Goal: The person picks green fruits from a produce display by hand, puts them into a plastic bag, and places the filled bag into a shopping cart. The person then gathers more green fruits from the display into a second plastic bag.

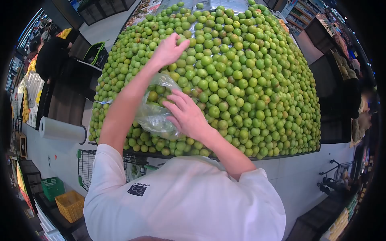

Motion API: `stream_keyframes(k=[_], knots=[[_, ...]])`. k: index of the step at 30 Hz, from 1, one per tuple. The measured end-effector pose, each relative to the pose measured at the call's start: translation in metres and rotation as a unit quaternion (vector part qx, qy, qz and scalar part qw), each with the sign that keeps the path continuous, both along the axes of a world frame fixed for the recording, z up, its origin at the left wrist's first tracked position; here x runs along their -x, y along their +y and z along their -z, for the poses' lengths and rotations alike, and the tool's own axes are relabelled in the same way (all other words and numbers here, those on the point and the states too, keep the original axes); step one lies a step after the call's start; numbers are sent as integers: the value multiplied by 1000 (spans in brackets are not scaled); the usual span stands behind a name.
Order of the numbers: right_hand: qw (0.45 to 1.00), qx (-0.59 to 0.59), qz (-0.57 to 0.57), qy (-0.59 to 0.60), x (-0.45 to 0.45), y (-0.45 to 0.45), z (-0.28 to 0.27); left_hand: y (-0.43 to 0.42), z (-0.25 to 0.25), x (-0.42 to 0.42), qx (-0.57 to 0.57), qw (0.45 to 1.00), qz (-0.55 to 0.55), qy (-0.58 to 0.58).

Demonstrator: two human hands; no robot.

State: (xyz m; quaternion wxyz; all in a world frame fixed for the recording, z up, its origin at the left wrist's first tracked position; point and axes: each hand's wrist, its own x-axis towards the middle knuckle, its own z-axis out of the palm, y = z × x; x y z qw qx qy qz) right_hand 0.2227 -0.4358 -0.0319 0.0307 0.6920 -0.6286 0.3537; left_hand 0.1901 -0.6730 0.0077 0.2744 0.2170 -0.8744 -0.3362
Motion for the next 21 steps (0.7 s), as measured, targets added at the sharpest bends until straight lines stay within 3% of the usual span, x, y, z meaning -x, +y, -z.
stream_keyframes(k=[6, 7, 9, 12, 17, 21], knots=[[999, -5, 23, -22, 6, 14, 2, 31, 37, 22, 62, 981, -18, -182], [999, -1, 21, -30, 6, 15, 3, 34, 40, 22, 62, 981, -16, -181], [999, 1, 23, -33, 7, 15, 4, 37, 49, 21, 164, 978, -5, -132], [999, 5, 22, -39, 9, 13, 5, 34, 56, 17, 175, 976, -13, -132], [999, -4, 21, -40, 15, 8, 5, 8, 29, 2, -2, 994, 60, -94], [999, -8, 31, -44, 16, 5, 0, 27, -22, -62, -32, 998, 44, 32]])
